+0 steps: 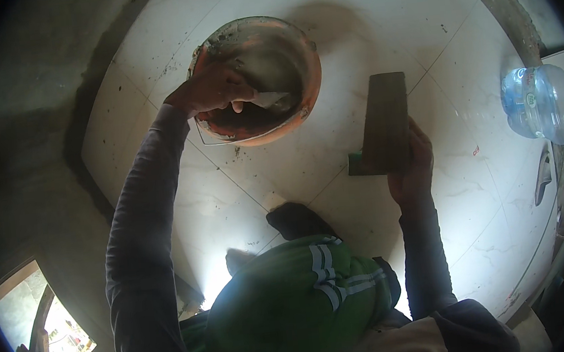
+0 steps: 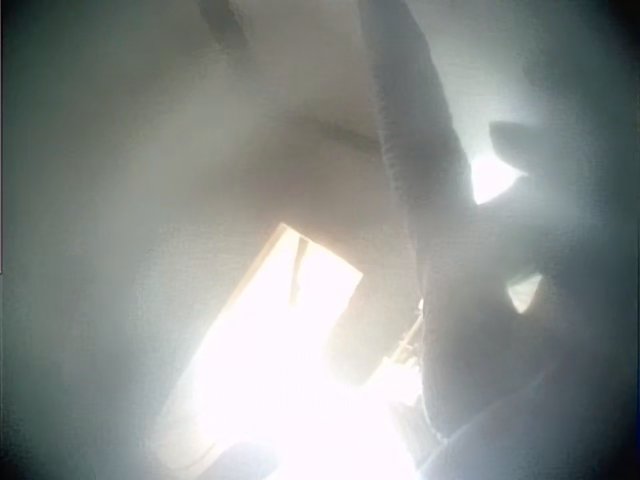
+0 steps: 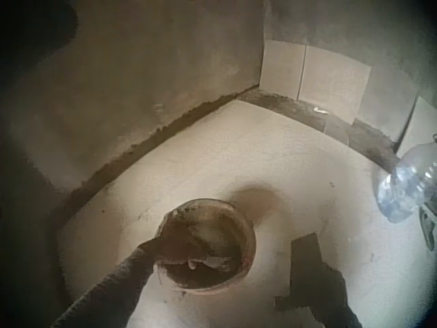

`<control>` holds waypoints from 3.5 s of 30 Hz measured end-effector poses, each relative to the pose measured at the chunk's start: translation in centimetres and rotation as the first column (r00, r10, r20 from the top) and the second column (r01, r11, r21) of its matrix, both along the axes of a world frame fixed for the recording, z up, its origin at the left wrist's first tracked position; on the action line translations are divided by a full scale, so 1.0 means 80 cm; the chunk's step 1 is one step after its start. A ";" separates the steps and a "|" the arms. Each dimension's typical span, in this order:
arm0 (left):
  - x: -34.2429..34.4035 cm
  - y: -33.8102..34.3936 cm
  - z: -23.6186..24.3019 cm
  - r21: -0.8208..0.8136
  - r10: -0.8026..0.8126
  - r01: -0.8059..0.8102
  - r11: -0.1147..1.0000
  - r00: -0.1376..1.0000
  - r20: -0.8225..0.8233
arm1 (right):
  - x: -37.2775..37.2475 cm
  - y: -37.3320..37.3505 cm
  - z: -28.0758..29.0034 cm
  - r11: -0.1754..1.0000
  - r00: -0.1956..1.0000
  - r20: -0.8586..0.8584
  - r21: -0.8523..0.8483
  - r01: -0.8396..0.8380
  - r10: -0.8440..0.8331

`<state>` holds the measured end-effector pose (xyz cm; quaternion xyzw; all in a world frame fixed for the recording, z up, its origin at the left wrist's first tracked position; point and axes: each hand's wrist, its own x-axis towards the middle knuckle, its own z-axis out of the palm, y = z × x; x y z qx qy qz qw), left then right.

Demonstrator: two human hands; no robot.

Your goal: The person applies grout to the corner gap between wall tiles using a scraper and a small block, then wipes the excess material away from the tiles with a cloth.

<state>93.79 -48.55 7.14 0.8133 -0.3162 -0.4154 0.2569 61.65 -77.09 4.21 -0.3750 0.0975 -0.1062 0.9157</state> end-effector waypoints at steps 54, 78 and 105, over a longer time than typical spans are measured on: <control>-0.059 0.018 -0.012 -0.050 0.088 -0.076 0.996 0.934 0.347 | 0.052 0.080 -0.023 0.976 0.999 -0.035 0.217 -0.032 0.040; -0.185 0.053 0.034 -0.650 0.540 -0.681 0.338 0.706 -0.459 | 0.114 0.159 -0.004 0.815 0.961 0.179 0.511 -0.275 0.212; -0.105 0.227 0.014 -0.219 0.413 -0.426 0.878 0.443 0.795 | 0.131 0.200 0.036 0.884 0.916 -0.040 0.280 -0.373 0.399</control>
